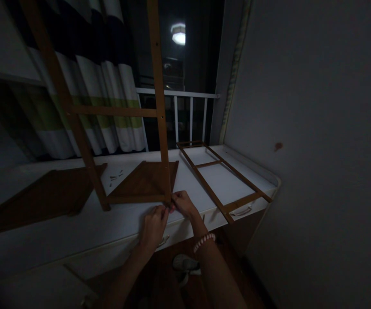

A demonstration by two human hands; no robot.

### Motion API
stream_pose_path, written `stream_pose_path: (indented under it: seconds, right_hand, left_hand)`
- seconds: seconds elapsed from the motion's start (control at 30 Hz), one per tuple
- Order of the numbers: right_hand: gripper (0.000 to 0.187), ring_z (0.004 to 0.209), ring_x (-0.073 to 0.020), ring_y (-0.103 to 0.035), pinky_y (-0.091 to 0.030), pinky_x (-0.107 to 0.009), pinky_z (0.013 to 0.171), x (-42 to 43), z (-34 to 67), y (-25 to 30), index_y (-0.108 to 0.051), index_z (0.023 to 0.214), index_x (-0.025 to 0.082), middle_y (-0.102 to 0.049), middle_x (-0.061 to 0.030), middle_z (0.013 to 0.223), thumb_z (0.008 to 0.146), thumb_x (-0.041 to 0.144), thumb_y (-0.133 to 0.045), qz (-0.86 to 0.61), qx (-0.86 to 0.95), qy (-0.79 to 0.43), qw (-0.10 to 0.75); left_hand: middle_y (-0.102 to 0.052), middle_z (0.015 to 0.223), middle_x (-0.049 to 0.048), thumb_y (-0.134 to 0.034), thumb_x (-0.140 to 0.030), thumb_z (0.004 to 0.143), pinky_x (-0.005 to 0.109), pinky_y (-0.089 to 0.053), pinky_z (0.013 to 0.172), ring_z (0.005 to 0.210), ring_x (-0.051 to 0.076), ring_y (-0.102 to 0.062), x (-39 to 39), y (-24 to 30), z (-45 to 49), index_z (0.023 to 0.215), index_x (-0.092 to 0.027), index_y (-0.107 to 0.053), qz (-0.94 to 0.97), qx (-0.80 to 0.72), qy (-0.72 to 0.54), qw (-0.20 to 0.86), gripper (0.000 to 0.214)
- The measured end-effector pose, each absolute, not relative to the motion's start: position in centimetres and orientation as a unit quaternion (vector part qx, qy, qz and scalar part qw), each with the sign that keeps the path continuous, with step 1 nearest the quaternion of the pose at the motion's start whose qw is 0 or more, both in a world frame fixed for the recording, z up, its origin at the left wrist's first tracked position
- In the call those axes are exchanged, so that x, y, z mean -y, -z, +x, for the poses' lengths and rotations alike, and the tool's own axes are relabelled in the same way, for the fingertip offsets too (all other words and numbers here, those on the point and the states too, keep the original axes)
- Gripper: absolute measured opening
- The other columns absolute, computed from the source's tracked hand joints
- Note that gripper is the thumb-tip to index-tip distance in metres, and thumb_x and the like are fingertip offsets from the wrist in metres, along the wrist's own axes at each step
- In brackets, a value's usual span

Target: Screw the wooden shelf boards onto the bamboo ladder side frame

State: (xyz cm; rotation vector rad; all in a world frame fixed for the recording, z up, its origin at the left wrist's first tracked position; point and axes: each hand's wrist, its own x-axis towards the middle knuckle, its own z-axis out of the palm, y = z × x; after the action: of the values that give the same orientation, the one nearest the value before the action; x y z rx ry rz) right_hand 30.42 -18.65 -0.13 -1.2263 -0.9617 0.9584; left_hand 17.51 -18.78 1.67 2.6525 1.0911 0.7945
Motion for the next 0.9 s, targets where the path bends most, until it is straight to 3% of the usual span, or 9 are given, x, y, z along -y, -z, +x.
stream_pose_path:
  seconds: [0.1, 0.27, 0.37, 0.47, 0.63, 0.8, 0.9]
  right_hand:
    - [0.029, 0.032, -0.0064, -0.041, -0.036, -0.019, 0.038, 18.8, 30.4, 0.0, -0.045, 0.047, 0.015, -0.042, 0.0047, 0.033, 0.071, 0.030, -0.043, -0.539, 0.424, -0.405, 0.604]
    - [0.030, 0.031, -0.0063, -0.040, -0.036, -0.019, 0.038, 18.8, 30.3, -0.1, -0.044, 0.043, 0.015, -0.042, 0.0044, 0.033, 0.071, 0.028, -0.042, -0.539, 0.421, -0.403, 0.609]
    - [0.029, 0.031, -0.0056, -0.039, -0.036, -0.019, 0.039, 18.7, 30.3, -0.1, -0.045, 0.043, 0.015, -0.042, 0.0045, 0.033, 0.070, 0.028, -0.042, -0.544, 0.415, -0.399, 0.611]
    - [0.030, 0.032, -0.0054, -0.039, -0.035, -0.019, 0.040, 18.7, 30.4, 0.0, -0.044, 0.042, 0.015, -0.043, 0.0039, 0.034, 0.069, 0.028, -0.043, -0.555, 0.414, -0.392, 0.605]
    - [0.030, 0.033, -0.0056, -0.040, -0.031, -0.018, 0.039, 18.8, 30.4, 0.0, -0.044, 0.043, 0.015, -0.044, 0.0033, 0.035, 0.070, 0.028, -0.042, -0.565, 0.419, -0.381, 0.601]
    - [0.029, 0.031, -0.0040, -0.035, -0.027, -0.018, 0.037, 18.8, 30.4, 0.0, -0.042, 0.043, 0.015, -0.042, 0.0046, 0.033, 0.069, 0.026, -0.043, -0.563, 0.411, -0.383, 0.606]
    - [0.027, 0.032, -0.0039, -0.035, -0.026, -0.017, 0.037, 18.7, 30.5, 0.2, -0.043, 0.044, 0.015, -0.043, 0.0043, 0.033, 0.068, 0.027, -0.044, -0.558, 0.417, -0.383, 0.606]
  left_hand:
    - [-0.060, 0.061, 0.0048, -0.038, -0.024, 0.077, 0.023, -0.036, 0.052, 0.057, 0.014, -0.057, 18.3, -1.6, 17.9, 0.065, -0.016, -0.052, 0.856, -0.364, -0.316, 0.188, 0.020]
    - [-0.046, 0.042, -0.0042, -0.039, -0.030, 0.072, 0.019, -0.022, 0.030, 0.024, 0.007, -0.037, 18.4, -1.9, 18.3, 0.061, -0.015, -0.048, 0.729, -0.388, -0.296, 0.479, 0.021]
    - [-0.038, 0.038, -0.0079, -0.044, -0.031, 0.066, 0.017, -0.014, 0.027, 0.022, 0.003, -0.028, 18.4, -2.4, 18.2, 0.060, -0.013, -0.050, 0.623, -0.371, -0.292, 0.623, 0.020]
    - [-0.035, 0.037, -0.0093, -0.051, -0.030, 0.060, 0.016, -0.013, 0.029, 0.025, 0.001, -0.023, 18.2, -2.6, 18.0, 0.060, -0.012, -0.052, 0.579, -0.353, -0.307, 0.668, 0.018]
    - [-0.038, 0.036, -0.0076, -0.044, -0.026, 0.065, 0.019, -0.017, 0.030, 0.024, 0.004, -0.025, 18.0, -2.5, 18.4, 0.056, -0.014, -0.049, 0.640, -0.383, -0.300, 0.594, 0.016]
    - [-0.057, 0.051, 0.0047, -0.041, -0.018, 0.069, 0.023, -0.031, 0.048, 0.049, 0.013, -0.053, 18.5, -2.5, 19.0, 0.054, -0.015, -0.051, 0.796, -0.410, -0.326, 0.302, 0.019]
    - [-0.062, 0.062, 0.0100, -0.036, -0.018, 0.074, 0.025, -0.032, 0.052, 0.058, 0.017, -0.057, 19.0, -2.3, 19.0, 0.066, -0.014, -0.056, 0.826, -0.418, -0.313, 0.212, 0.022]
